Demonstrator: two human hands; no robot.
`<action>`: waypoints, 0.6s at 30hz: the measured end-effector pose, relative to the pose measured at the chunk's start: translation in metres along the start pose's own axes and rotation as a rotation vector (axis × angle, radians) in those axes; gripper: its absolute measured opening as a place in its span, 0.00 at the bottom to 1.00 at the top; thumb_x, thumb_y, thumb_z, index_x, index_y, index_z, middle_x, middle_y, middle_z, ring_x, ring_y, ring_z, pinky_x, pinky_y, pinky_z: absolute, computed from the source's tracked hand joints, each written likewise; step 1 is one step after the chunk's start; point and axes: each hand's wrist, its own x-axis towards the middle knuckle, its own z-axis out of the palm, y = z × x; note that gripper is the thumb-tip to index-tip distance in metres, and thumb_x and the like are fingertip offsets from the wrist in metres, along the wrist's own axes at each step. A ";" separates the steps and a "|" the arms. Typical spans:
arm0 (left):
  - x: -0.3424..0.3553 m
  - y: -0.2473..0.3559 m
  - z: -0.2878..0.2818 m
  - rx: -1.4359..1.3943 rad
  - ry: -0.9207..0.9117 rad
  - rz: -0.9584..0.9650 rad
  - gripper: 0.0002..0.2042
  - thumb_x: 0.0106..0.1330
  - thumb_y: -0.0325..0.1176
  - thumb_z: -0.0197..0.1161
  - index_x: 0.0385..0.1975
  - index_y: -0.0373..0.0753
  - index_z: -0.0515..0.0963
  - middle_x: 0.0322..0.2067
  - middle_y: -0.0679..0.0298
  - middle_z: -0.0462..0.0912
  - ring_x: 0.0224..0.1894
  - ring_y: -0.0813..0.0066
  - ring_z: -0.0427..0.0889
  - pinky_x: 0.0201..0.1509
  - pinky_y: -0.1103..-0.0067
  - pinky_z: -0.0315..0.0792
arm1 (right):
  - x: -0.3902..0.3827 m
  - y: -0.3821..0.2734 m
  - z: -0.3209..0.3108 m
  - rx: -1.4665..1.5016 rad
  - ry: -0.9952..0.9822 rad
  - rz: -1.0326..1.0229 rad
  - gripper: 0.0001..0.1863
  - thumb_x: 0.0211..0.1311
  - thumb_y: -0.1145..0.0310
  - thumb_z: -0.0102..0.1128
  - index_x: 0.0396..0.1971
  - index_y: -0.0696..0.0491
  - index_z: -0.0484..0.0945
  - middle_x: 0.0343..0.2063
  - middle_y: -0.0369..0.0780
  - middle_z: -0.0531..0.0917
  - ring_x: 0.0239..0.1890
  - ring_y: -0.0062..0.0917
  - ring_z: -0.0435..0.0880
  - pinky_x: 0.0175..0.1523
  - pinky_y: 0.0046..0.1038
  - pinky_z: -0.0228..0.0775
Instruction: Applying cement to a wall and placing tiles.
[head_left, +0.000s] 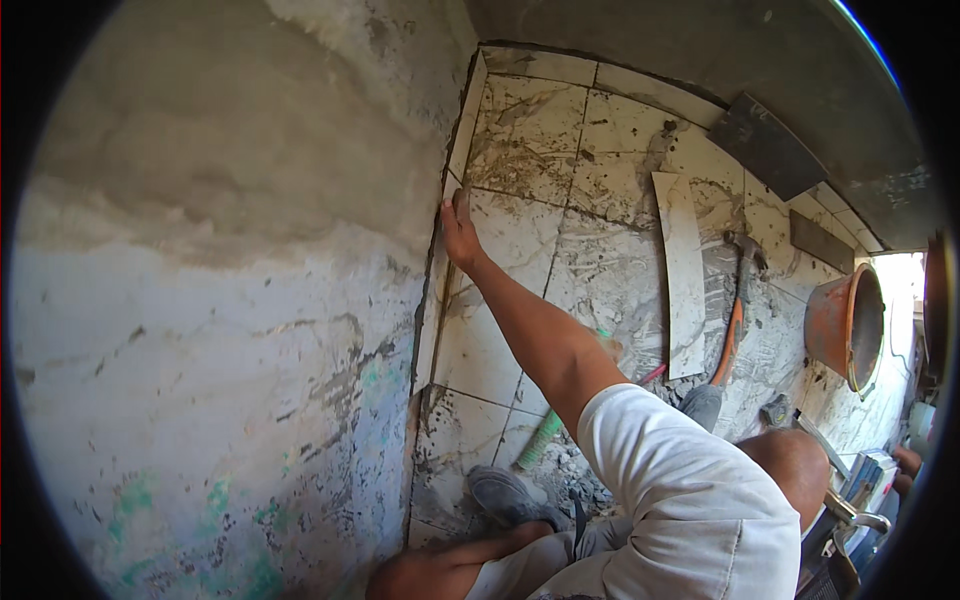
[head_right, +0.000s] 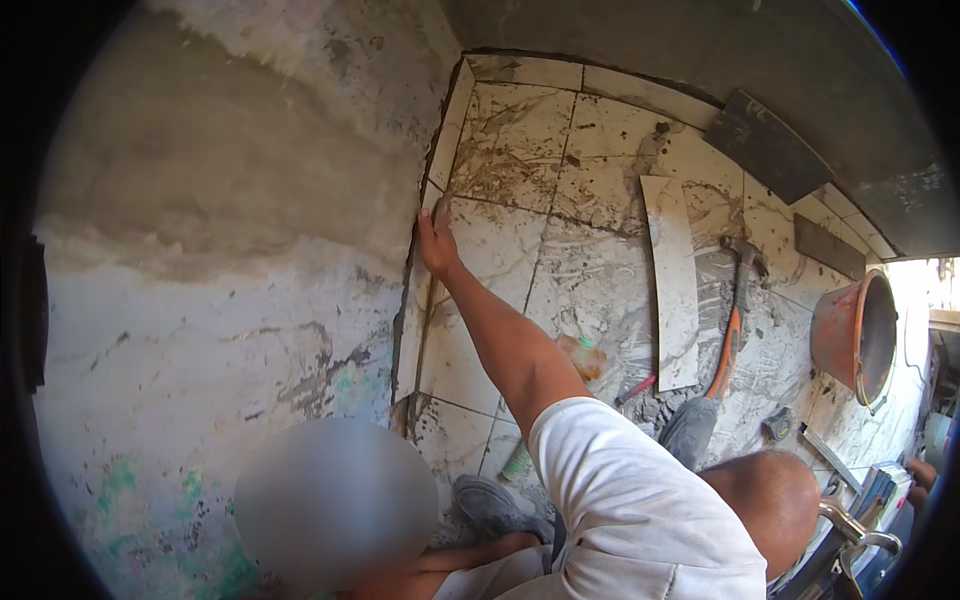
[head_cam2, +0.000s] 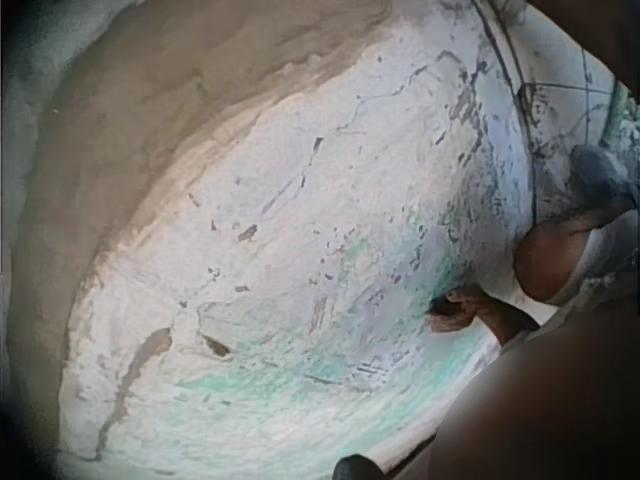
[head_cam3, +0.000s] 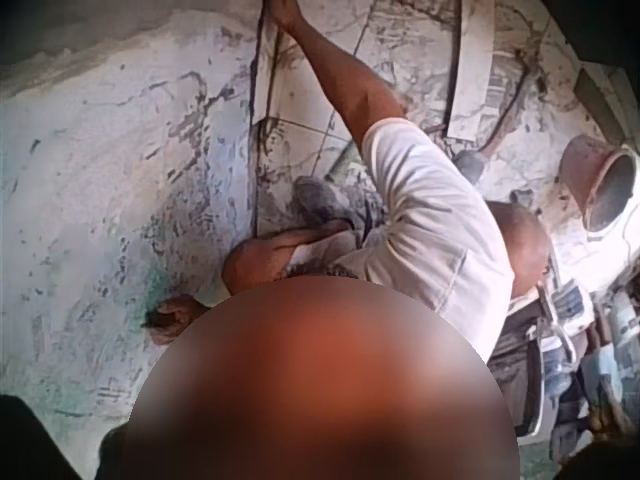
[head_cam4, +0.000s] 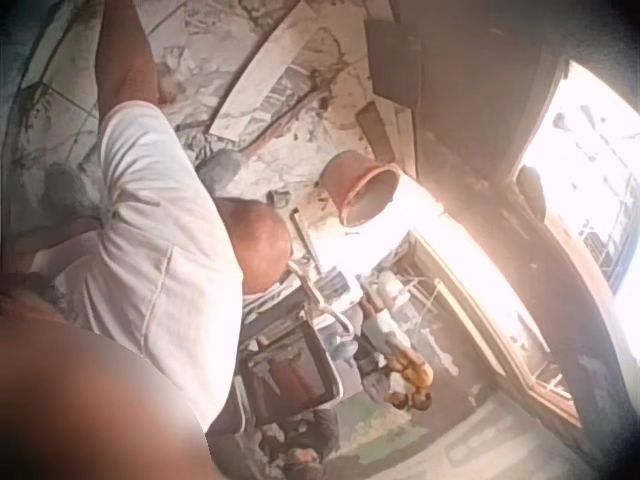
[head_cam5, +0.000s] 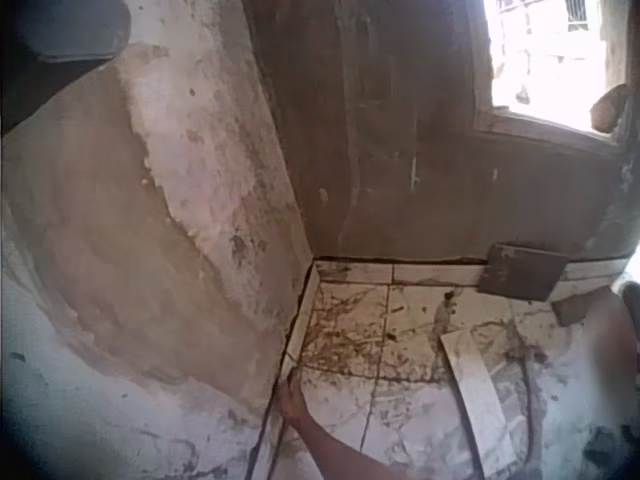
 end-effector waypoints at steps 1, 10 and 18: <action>-0.004 -0.001 0.002 -0.026 0.004 -0.029 0.26 0.69 0.47 0.62 0.55 0.29 0.77 0.40 0.49 0.81 0.34 0.51 0.77 0.38 0.59 0.71 | 0.008 0.003 0.001 0.016 0.014 -0.036 0.46 0.76 0.43 0.36 0.73 0.67 0.35 0.74 0.59 0.45 0.78 0.46 0.42 0.79 0.33 0.36; -0.041 -0.032 -0.007 0.062 -0.170 -0.044 0.39 0.66 0.57 0.62 0.64 0.28 0.65 0.51 0.46 0.73 0.44 0.48 0.74 0.45 0.54 0.70 | 0.020 0.009 -0.008 -0.190 0.101 -0.084 0.45 0.75 0.44 0.41 0.73 0.66 0.43 0.66 0.63 0.60 0.68 0.56 0.60 0.73 0.42 0.49; -0.035 -0.022 0.008 0.072 -0.188 0.005 0.40 0.66 0.59 0.61 0.64 0.28 0.64 0.51 0.46 0.73 0.45 0.47 0.74 0.46 0.53 0.69 | 0.033 0.031 -0.001 -0.502 0.122 0.070 0.48 0.72 0.38 0.39 0.73 0.66 0.46 0.63 0.67 0.64 0.67 0.59 0.62 0.72 0.48 0.50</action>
